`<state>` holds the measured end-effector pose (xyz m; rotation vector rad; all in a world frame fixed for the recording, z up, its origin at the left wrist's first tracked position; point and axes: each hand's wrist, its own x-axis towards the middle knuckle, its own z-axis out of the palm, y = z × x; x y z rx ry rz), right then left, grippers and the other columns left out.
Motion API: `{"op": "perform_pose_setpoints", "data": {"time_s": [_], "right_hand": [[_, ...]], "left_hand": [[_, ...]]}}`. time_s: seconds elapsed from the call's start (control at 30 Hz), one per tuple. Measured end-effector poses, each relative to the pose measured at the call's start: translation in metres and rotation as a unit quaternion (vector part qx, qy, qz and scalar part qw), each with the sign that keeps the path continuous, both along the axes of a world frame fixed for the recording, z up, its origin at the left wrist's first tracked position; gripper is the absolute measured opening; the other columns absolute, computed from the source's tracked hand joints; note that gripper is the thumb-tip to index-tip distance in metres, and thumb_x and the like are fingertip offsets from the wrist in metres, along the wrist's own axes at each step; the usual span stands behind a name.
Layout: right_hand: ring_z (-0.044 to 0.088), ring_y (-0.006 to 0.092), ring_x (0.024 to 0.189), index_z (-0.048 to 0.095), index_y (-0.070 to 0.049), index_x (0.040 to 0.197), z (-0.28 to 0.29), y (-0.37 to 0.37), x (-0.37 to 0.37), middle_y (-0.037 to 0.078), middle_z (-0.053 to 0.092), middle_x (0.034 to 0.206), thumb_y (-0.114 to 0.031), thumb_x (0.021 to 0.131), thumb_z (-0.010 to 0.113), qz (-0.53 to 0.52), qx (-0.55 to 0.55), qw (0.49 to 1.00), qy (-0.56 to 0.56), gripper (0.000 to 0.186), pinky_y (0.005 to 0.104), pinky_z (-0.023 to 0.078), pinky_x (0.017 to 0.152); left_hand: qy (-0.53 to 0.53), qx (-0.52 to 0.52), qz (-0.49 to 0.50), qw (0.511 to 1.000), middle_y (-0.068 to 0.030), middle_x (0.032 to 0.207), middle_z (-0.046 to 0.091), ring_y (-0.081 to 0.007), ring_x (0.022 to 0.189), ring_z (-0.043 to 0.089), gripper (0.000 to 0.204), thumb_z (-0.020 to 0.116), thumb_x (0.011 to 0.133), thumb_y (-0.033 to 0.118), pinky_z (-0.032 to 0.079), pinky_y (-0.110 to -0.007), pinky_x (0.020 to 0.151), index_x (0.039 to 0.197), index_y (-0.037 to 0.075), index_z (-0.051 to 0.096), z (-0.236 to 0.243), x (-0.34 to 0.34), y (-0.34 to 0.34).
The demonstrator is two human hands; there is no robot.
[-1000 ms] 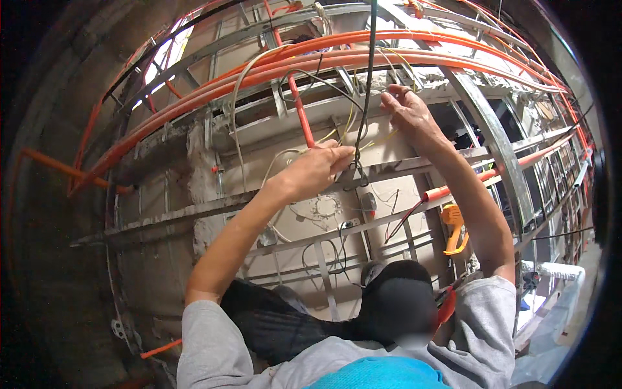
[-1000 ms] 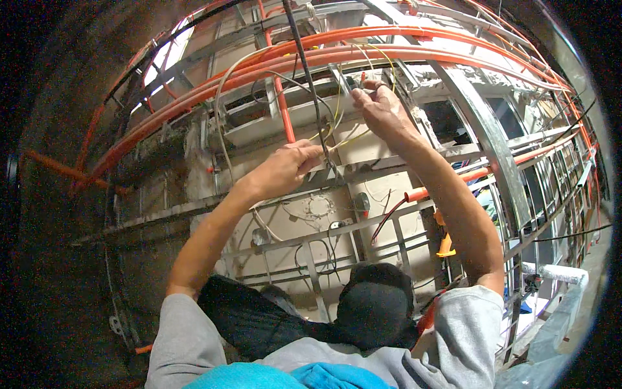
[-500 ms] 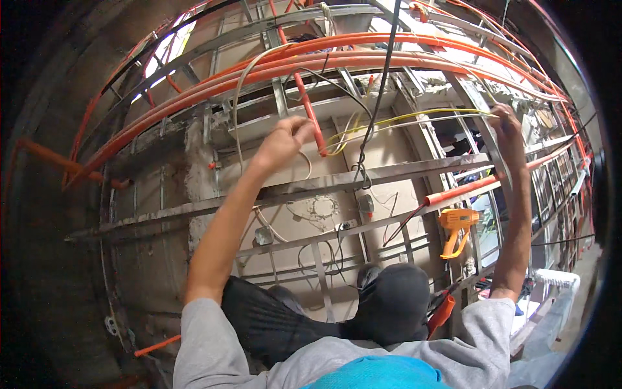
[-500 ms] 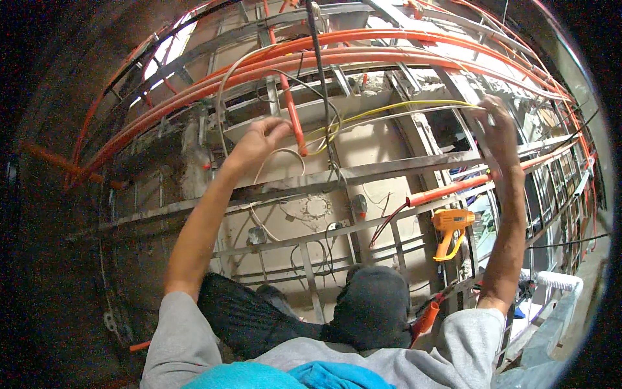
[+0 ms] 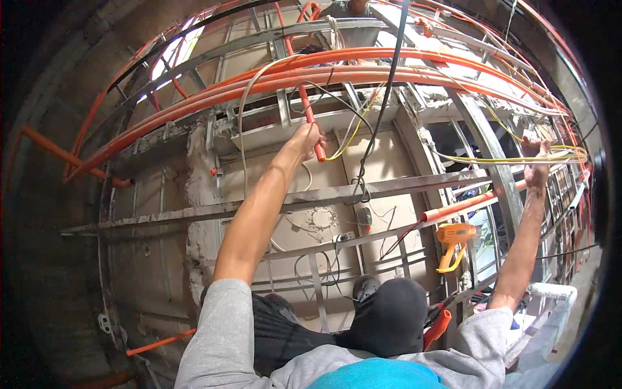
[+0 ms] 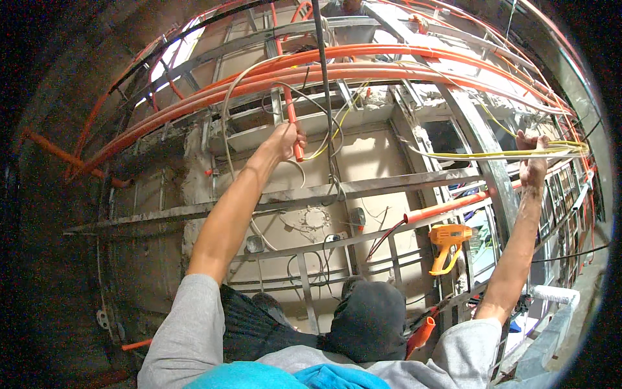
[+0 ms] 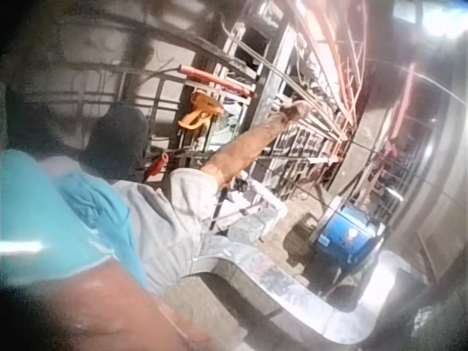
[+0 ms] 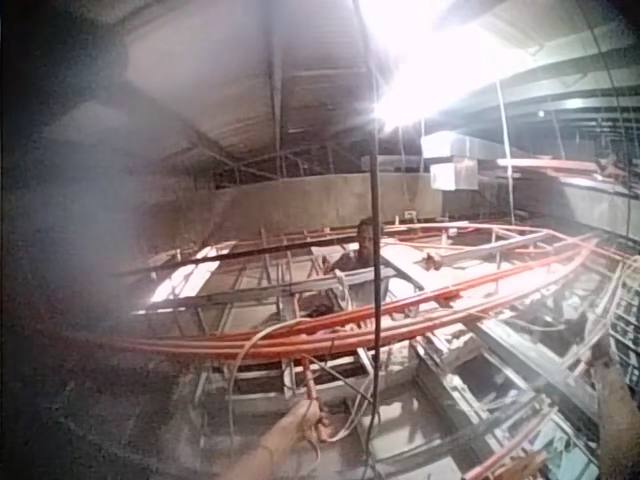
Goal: The person manipulates a long metal duct piece into place along a structural frame, then uses pliers to secure wires around orange conduits and other overhead components.
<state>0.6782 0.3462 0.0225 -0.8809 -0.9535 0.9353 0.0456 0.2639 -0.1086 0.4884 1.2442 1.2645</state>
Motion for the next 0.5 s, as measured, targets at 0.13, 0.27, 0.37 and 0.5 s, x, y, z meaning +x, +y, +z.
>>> {"op": "perform_pose_setpoints", "data": {"time_s": [0.13, 0.27, 0.37, 0.5], "right_hand": [[0.067, 0.0288, 0.100, 0.056, -0.008, 0.089, -0.002, 0.022, -0.004, 0.008, 0.065, 0.089, -0.037, 0.109, 0.036, -0.017, -0.017, 1.000, 0.012, 0.041, 0.0418, 0.051, 0.099], [0.068, 0.0297, 0.100, 0.056, -0.006, 0.091, -0.004, 0.018, -0.016, 0.010, 0.066, 0.090, -0.035, 0.109, 0.033, -0.027, -0.037, 0.999, 0.027, 0.042, 0.0420, 0.054, 0.096], [0.070, 0.0302, 0.098, 0.056, -0.005, 0.093, -0.009, 0.020, -0.008, 0.012, 0.067, 0.093, -0.033, 0.110, 0.033, -0.022, -0.040, 0.999, 0.026, 0.040, 0.0425, 0.056, 0.095], [0.070, 0.0305, 0.100, 0.057, -0.006, 0.094, -0.018, 0.027, -0.010, 0.012, 0.068, 0.096, -0.032, 0.110, 0.033, -0.019, -0.041, 0.999, 0.029, 0.038, 0.0420, 0.055, 0.096]], "left_hand": [[-0.013, 0.043, -0.057, 0.997, -0.0043, 0.068, 0.045, -0.0160, 0.053, 0.043, 0.012, 0.039, 0.095, 0.006, 0.040, -0.031, 0.046, 0.085, 0.010, 0.042, -0.012, -0.018, 0.001], [0.041, 0.019, -0.030, 0.999, -0.0028, 0.064, 0.044, -0.0168, 0.051, 0.043, 0.016, 0.042, 0.096, 0.010, 0.041, -0.034, 0.047, 0.081, 0.010, 0.045, -0.014, -0.022, -0.006], [0.074, 0.015, -0.034, 0.997, -0.0009, 0.063, 0.040, -0.0152, 0.051, 0.040, 0.024, 0.038, 0.094, 0.003, 0.038, -0.034, 0.049, 0.073, 0.013, 0.043, -0.010, -0.010, -0.004], [0.132, -0.038, -0.084, 0.987, -0.0019, 0.065, 0.044, -0.0158, 0.053, 0.045, 0.018, 0.040, 0.097, 0.007, 0.044, -0.037, 0.052, 0.080, 0.008, 0.043, -0.012, -0.009, 0.003]]}}
